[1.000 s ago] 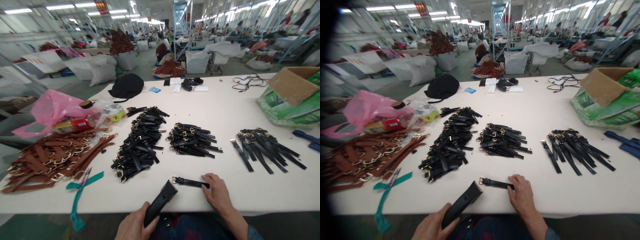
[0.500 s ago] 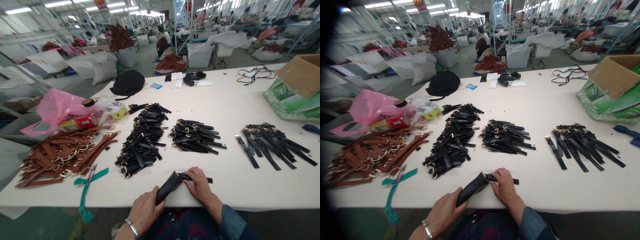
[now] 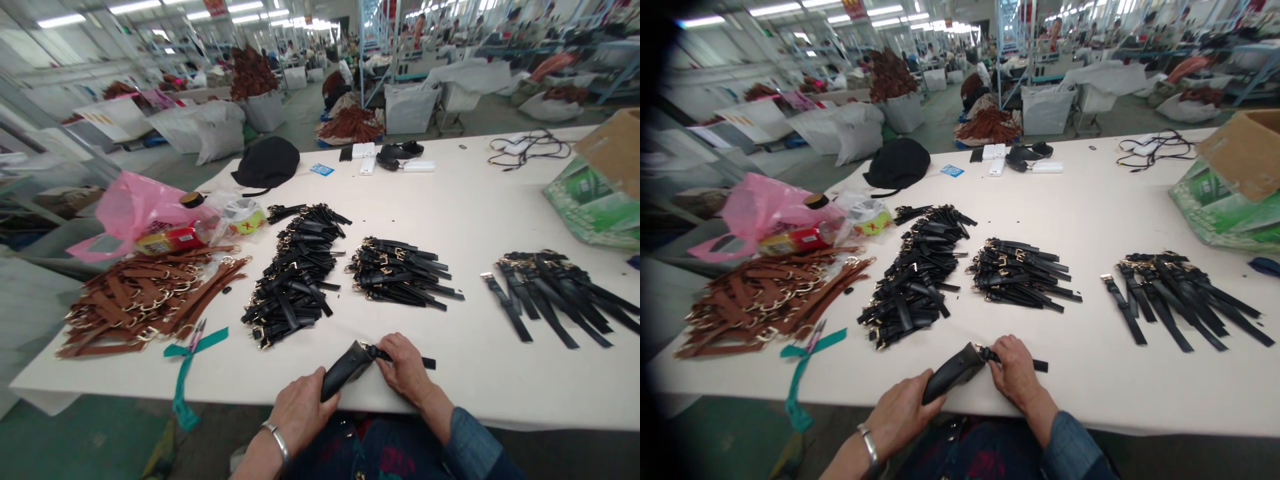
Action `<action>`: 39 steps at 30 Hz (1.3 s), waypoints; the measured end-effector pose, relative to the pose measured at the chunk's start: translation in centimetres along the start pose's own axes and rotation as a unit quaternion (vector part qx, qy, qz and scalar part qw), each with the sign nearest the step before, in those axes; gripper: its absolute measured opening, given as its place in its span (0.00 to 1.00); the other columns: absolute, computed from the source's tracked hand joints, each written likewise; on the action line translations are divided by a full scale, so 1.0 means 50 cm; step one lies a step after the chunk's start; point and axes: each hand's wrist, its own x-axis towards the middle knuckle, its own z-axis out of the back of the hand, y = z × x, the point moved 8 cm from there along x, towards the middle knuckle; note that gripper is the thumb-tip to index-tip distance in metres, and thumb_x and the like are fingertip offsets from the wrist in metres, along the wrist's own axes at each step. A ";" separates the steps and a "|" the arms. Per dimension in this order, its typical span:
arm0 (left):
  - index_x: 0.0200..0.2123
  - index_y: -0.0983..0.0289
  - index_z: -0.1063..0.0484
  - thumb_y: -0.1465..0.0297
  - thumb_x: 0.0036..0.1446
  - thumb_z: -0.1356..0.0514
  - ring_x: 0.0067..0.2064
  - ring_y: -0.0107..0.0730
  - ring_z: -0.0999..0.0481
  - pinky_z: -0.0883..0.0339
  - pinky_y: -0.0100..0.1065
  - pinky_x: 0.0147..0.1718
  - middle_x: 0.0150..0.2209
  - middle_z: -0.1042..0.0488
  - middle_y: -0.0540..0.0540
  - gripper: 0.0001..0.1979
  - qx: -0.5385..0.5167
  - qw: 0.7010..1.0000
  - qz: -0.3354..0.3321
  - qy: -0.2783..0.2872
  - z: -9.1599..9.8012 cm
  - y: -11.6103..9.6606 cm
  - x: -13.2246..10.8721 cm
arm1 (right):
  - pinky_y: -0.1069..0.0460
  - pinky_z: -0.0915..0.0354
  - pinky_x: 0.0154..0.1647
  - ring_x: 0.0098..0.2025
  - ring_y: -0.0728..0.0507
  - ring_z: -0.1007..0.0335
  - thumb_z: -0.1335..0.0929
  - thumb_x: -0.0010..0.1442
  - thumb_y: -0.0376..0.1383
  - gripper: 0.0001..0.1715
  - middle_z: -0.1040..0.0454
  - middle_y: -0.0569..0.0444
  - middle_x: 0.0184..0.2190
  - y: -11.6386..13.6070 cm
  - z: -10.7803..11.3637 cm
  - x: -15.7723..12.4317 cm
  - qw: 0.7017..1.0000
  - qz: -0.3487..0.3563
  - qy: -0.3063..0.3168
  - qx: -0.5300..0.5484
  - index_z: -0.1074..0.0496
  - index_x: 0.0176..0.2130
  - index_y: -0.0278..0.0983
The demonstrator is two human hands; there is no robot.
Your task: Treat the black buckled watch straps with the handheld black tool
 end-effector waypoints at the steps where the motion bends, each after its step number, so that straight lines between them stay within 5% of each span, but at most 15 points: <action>1: 0.41 0.60 0.35 0.57 0.53 0.53 0.37 0.37 0.27 0.38 0.33 0.33 0.35 0.25 0.56 0.17 0.000 1.000 0.003 0.004 0.000 -0.001 -0.001 | 0.48 0.42 0.39 0.38 0.42 0.39 0.36 0.53 0.32 0.08 0.33 0.50 0.32 0.002 0.000 -0.002 1.000 0.002 -0.003 -0.002 0.31 0.36 0.38; 7: 0.40 0.60 0.35 0.57 0.53 0.53 0.38 0.37 0.27 0.39 0.33 0.35 0.36 0.26 0.56 0.17 -0.006 1.000 0.017 0.016 0.003 -0.002 -0.004 | 0.46 0.39 0.42 0.41 0.41 0.39 0.37 0.50 0.29 0.13 0.35 0.47 0.39 0.008 0.007 -0.005 0.999 0.000 -0.036 0.031 0.33 0.38 0.37; 17: 0.40 0.60 0.35 0.57 0.52 0.52 0.38 0.39 0.27 0.38 0.36 0.35 0.36 0.26 0.57 0.18 -0.001 1.000 0.010 0.001 -0.003 0.001 -0.003 | 0.46 0.38 0.44 0.43 0.41 0.38 0.37 0.47 0.30 0.07 0.36 0.47 0.40 -0.005 0.032 -0.008 0.997 0.050 0.003 0.061 0.37 0.31 0.37; 25: 0.40 0.61 0.35 0.58 0.52 0.52 0.38 0.38 0.27 0.38 0.35 0.35 0.36 0.26 0.57 0.18 0.003 1.000 0.006 0.009 -0.003 0.001 -0.005 | 0.43 0.39 0.44 0.44 0.40 0.38 0.36 0.54 0.35 0.15 0.33 0.47 0.42 -0.008 0.017 -0.030 0.997 0.067 -0.022 0.020 0.33 0.44 0.39; 33: 0.40 0.61 0.35 0.59 0.52 0.52 0.38 0.39 0.27 0.38 0.35 0.35 0.35 0.26 0.56 0.16 0.035 0.999 -0.012 0.016 0.008 -0.014 -0.009 | 0.47 0.40 0.38 0.37 0.43 0.37 0.38 0.57 0.32 0.08 0.31 0.50 0.34 -0.007 0.000 -0.014 0.997 0.043 -0.042 0.052 0.29 0.31 0.38; 39: 0.39 0.60 0.36 0.59 0.52 0.52 0.38 0.39 0.27 0.38 0.36 0.34 0.34 0.26 0.56 0.15 0.062 0.997 -0.037 0.005 0.013 -0.023 -0.004 | 0.49 0.43 0.38 0.36 0.45 0.39 0.38 0.57 0.35 0.07 0.32 0.53 0.32 -0.002 0.000 0.001 0.999 0.006 0.022 0.045 0.34 0.28 0.38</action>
